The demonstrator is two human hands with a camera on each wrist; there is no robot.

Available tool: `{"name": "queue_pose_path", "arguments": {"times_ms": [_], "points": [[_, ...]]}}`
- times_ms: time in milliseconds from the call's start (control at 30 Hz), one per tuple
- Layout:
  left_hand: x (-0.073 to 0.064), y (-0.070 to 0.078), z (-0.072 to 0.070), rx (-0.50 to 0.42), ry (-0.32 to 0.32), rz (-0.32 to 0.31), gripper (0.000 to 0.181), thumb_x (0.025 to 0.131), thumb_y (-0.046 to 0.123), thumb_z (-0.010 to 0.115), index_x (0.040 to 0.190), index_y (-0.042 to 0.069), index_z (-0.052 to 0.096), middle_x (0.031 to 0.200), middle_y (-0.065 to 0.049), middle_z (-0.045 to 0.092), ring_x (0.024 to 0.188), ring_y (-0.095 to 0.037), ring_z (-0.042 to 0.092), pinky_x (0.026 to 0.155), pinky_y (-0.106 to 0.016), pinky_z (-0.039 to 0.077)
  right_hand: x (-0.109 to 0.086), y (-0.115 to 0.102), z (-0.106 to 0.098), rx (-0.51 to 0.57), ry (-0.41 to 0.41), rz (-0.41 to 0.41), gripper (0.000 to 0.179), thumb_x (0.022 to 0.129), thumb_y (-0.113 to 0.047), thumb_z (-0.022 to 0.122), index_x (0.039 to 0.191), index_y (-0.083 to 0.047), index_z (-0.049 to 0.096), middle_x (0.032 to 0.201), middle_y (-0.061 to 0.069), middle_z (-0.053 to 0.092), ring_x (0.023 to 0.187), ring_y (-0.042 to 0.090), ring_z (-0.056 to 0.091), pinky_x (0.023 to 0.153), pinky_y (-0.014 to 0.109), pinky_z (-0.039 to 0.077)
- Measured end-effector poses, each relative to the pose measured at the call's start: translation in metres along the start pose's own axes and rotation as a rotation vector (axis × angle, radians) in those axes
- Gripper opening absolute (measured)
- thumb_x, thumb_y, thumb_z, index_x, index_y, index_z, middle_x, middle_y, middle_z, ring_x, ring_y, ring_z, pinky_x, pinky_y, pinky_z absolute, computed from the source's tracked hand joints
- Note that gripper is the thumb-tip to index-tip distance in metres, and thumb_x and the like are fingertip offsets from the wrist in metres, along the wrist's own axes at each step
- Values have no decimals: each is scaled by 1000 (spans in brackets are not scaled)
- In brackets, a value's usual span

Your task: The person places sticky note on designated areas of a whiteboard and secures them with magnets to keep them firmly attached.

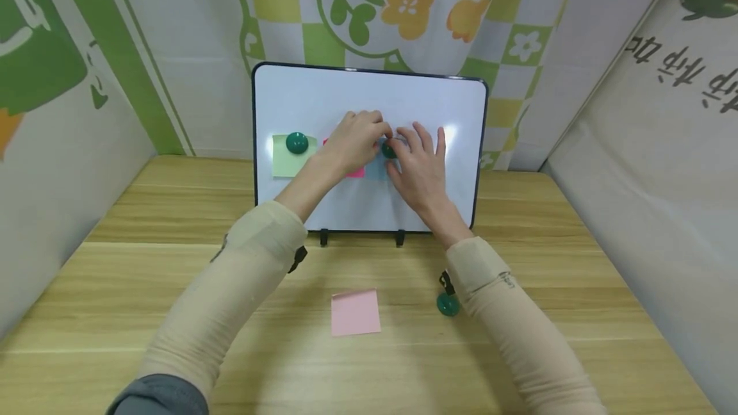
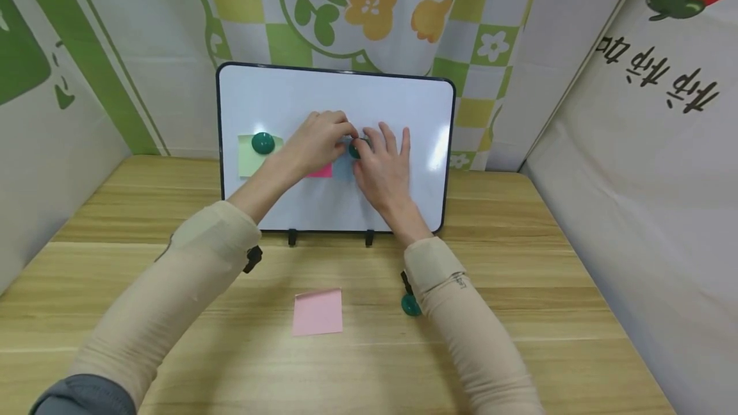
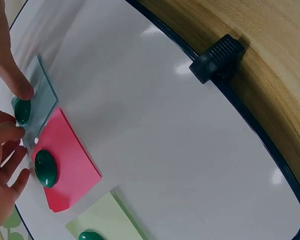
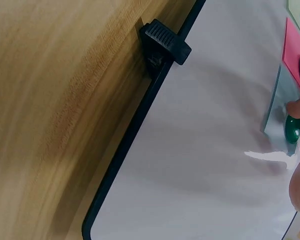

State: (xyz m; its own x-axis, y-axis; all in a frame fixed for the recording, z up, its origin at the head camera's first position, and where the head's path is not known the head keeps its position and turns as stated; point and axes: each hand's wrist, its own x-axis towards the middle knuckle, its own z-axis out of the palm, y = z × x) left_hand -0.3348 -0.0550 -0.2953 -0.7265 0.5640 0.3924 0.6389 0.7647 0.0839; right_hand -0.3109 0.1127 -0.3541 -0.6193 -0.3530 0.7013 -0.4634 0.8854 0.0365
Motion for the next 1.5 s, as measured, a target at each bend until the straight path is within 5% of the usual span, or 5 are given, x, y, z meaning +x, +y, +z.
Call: {"name": "queue_pose_path", "arguments": {"times_ms": [200,400,767,1100,1500], "points": [[-10,3,2,-15,54,-19,31,92,10,67,123,10,67,125,-10,61,117,-31,56,101,-46,44,-9,2,2,23,-22,44,44,88,-32,73,127,-14,62,145,12,51,144,35,35,118,68,15],[-21,6,7,34,8,-76,49,94,25,66,140,15,54,149,-12,46,141,-33,39,118,-51,29,-19,1,5,24,-28,45,60,87,-42,73,137,-15,54,152,13,44,148,36,29,117,69,15],[-42,11,14,30,23,-32,68,93,37,65,152,20,37,163,-12,25,152,-39,16,123,-60,7,-33,-3,2,11,-92,81,94,84,-64,66,158,-21,25,166,12,15,152,43,11,114,75,11],[-68,23,8,-137,-52,-29,71,97,41,61,156,19,29,166,-10,17,153,-37,13,124,-56,10,-56,-7,-5,234,-89,155,96,82,-52,74,157,-15,25,165,16,16,152,46,10,116,71,11],[-90,21,19,-131,-79,35,69,96,38,63,154,16,33,164,-12,22,151,-39,19,123,-55,19,-77,-14,-13,374,-74,179,100,79,-41,80,157,-12,25,165,19,15,151,49,8,114,75,12]]}}
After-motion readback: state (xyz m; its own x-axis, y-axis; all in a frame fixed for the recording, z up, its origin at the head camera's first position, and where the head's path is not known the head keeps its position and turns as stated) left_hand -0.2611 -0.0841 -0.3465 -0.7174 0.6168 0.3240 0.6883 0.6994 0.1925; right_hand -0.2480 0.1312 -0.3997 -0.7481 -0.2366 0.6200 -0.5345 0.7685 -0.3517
